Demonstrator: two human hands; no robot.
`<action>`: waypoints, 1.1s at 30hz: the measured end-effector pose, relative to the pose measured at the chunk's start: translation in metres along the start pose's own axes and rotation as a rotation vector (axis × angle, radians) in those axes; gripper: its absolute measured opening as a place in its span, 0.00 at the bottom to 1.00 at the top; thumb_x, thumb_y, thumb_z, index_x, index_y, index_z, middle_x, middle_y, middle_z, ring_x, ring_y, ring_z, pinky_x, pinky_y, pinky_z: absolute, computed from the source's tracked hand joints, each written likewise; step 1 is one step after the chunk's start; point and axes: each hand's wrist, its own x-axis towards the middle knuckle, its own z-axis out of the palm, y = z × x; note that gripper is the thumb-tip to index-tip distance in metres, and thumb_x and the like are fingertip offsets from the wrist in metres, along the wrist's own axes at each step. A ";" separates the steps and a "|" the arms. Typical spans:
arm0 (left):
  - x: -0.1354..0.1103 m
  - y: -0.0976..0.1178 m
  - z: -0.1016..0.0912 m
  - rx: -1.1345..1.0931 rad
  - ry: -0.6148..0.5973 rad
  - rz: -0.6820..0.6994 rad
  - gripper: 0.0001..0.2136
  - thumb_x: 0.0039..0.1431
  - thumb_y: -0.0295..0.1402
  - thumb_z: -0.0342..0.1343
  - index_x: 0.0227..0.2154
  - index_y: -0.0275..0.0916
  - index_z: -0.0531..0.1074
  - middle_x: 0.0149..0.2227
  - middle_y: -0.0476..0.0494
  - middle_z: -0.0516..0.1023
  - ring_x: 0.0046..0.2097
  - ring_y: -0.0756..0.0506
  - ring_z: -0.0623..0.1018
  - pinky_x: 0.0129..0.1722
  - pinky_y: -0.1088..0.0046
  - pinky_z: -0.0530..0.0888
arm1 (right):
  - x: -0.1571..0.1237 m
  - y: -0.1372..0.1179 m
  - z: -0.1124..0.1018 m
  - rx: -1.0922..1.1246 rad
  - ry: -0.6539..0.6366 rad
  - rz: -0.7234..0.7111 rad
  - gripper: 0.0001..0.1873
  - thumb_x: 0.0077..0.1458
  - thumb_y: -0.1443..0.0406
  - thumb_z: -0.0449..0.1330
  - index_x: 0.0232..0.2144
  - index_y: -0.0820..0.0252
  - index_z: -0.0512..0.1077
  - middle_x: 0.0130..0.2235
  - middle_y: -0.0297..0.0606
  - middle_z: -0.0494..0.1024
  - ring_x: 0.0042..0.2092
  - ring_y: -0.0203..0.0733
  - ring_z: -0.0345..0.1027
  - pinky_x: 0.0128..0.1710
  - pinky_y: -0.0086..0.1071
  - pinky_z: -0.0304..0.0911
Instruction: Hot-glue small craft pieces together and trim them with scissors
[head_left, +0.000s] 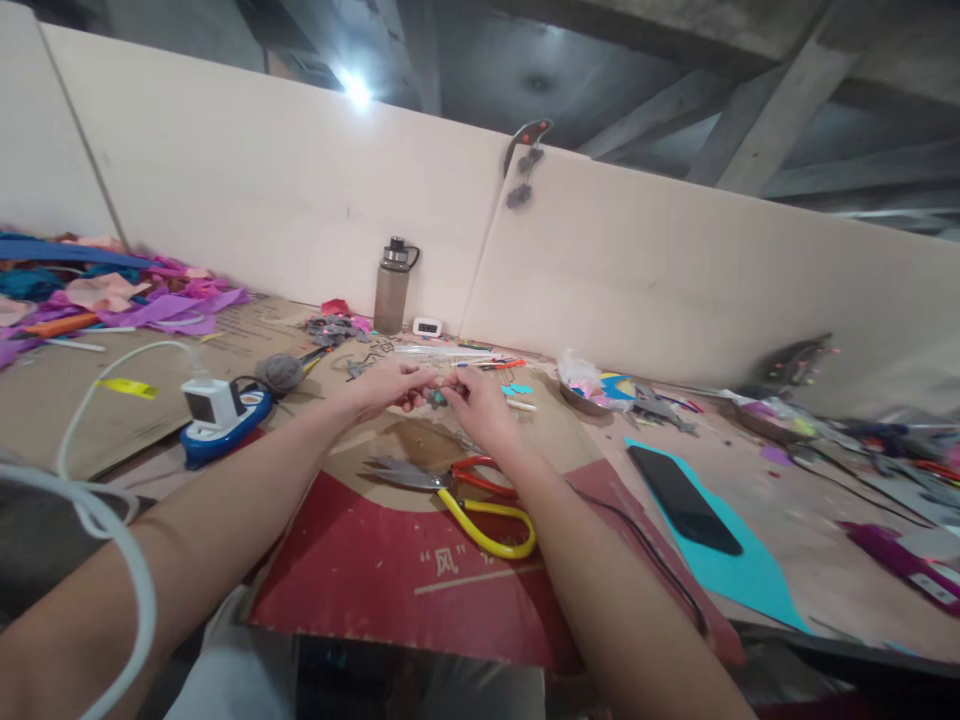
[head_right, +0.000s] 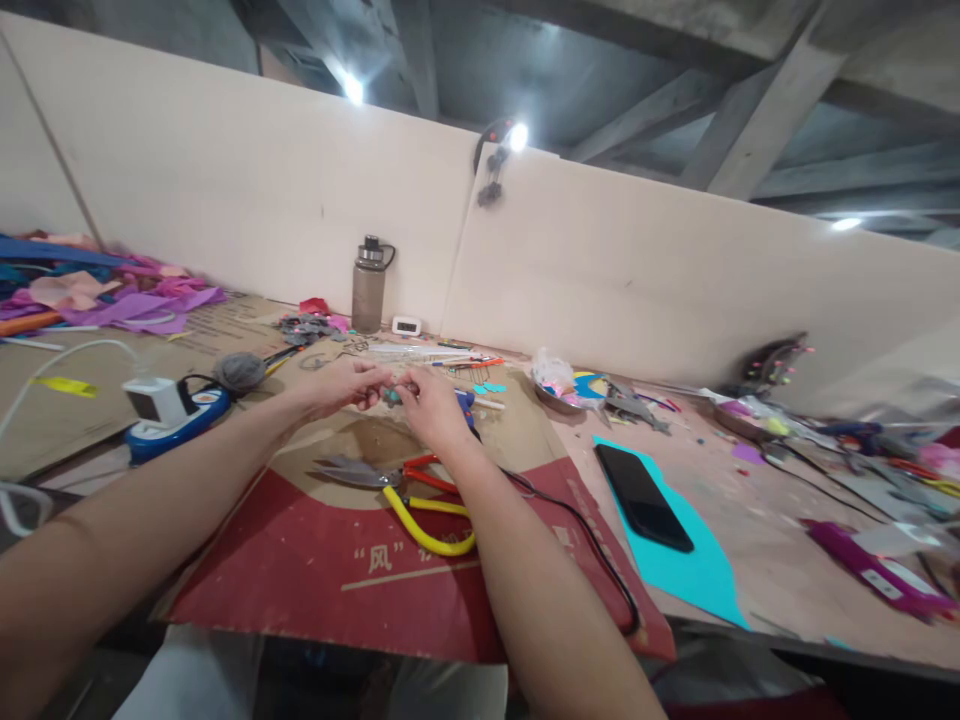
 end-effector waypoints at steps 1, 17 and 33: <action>0.000 -0.001 0.000 -0.007 -0.030 -0.010 0.17 0.48 0.46 0.59 0.28 0.33 0.72 0.23 0.47 0.72 0.23 0.54 0.69 0.20 0.79 0.64 | 0.000 -0.001 0.000 -0.009 0.002 -0.009 0.05 0.51 0.66 0.53 0.26 0.60 0.67 0.28 0.34 0.67 0.33 0.36 0.59 0.34 0.30 0.53; 0.000 0.003 0.003 -0.184 0.086 -0.053 0.15 0.42 0.32 0.65 0.34 0.32 0.72 0.26 0.45 0.76 0.27 0.53 0.75 0.31 0.75 0.72 | 0.000 -0.001 0.000 0.024 0.090 0.058 0.03 0.50 0.67 0.53 0.27 0.59 0.66 0.29 0.34 0.68 0.32 0.36 0.59 0.33 0.30 0.54; 0.003 -0.003 0.010 -0.297 0.097 -0.127 0.12 0.44 0.32 0.65 0.27 0.32 0.69 0.25 0.41 0.78 0.28 0.49 0.78 0.28 0.75 0.75 | 0.000 0.001 0.004 0.007 0.101 0.037 0.03 0.50 0.68 0.53 0.29 0.59 0.67 0.31 0.36 0.69 0.33 0.38 0.61 0.34 0.32 0.56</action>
